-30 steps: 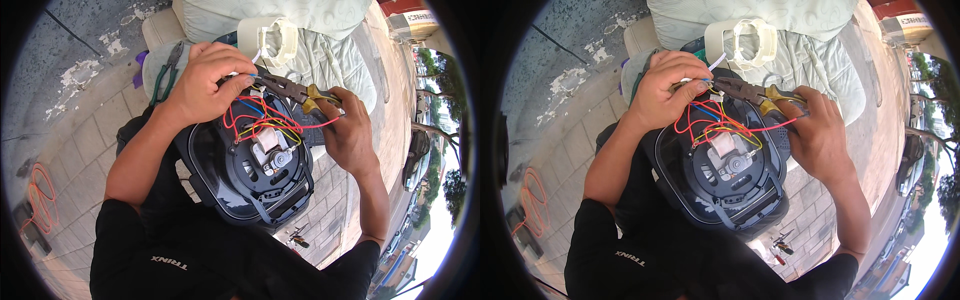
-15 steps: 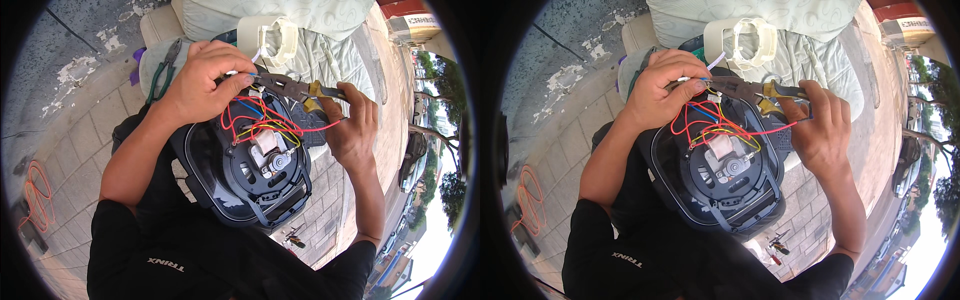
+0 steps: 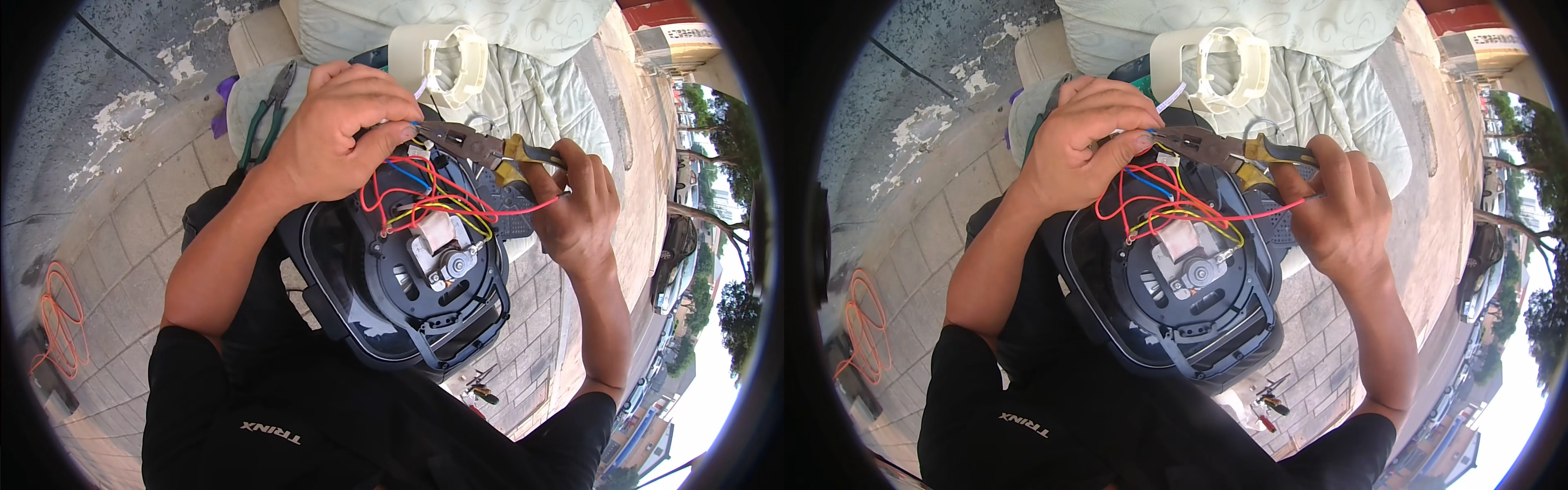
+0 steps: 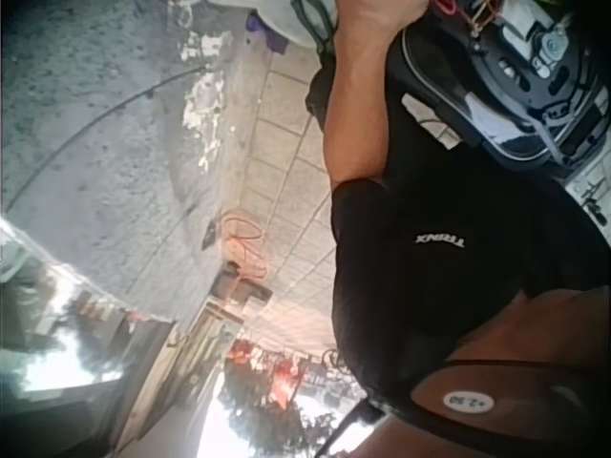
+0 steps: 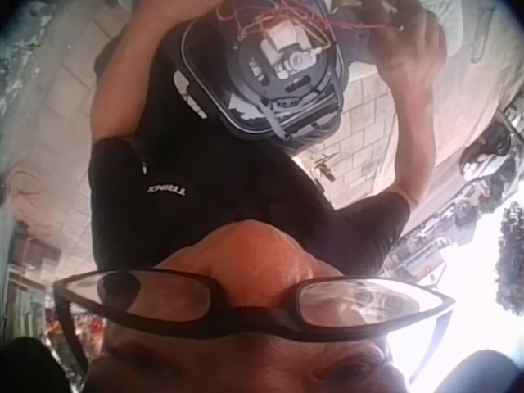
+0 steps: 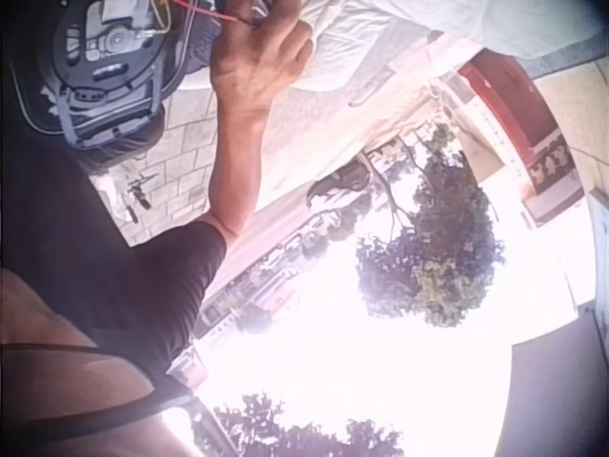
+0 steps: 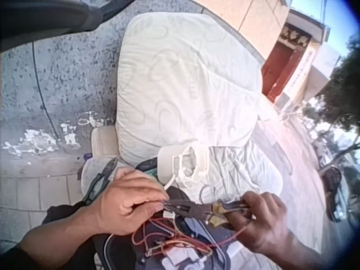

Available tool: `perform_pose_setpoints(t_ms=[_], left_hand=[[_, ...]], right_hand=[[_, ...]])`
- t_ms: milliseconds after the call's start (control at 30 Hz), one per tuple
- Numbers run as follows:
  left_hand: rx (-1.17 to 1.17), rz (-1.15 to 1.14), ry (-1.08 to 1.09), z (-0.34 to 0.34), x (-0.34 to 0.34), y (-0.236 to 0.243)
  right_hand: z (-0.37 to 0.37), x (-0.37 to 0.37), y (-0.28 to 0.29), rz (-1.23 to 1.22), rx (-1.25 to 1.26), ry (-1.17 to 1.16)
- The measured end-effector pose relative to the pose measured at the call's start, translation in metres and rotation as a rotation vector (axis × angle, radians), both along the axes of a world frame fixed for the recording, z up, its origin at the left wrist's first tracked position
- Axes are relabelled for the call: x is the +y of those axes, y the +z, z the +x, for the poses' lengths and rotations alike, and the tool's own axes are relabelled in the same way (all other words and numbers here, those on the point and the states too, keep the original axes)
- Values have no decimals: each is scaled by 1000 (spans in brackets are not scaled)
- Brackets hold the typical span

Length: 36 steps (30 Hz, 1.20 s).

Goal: The person sits on the ground and repairs a disassembled robotic vacuum cleaner. They use pliers and a screwdriver to strip, twist, and connect multiple colored wires to a motor and circuit board, then place a plastic cover over the assembly.

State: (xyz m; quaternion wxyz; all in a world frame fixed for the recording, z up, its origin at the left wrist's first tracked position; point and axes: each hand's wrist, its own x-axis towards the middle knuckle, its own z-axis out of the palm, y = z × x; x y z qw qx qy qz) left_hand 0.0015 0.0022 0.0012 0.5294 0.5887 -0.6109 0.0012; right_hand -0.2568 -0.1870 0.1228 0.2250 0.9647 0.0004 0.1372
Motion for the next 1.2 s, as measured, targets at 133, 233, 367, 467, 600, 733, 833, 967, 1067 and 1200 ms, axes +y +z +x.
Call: perform_pose_setpoints(t_ms=[133, 233, 367, 467, 600, 733, 833, 967, 1067, 1200], left_hand=[[-33, -54, 10, -2, 0, 0], [-42, -75, 17, -1, -1, -2], [-67, -109, 40, -2, -2, -4], [-93, -143, 52, -3, -2, -5], [-108, -165, 58, -3, -2, -4], [-123, -167, 67, -5, -1, -3], [-133, -162, 68, -4, 0, -2], [-143, -166, 67, -4, 0, -1], [-146, -163, 71, -4, 0, -1], [-179, -136, 75, -4, 1, 3]], right_hand=[[3, 3, 1, 158, 25, -23], [7, 6, 7, 295, 39, -16], [3, 8, 11, 614, 148, -127], [-2, 11, 13, 883, 231, -234], [0, -1, 21, 1134, 426, -308], [7, -3, 30, 1569, 536, -575], [14, -10, 36, 1822, 611, -759], [11, -22, 32, 2069, 671, -826], [13, -27, 31, 2225, 695, -884], [13, -33, 27, 2297, 728, -939]])
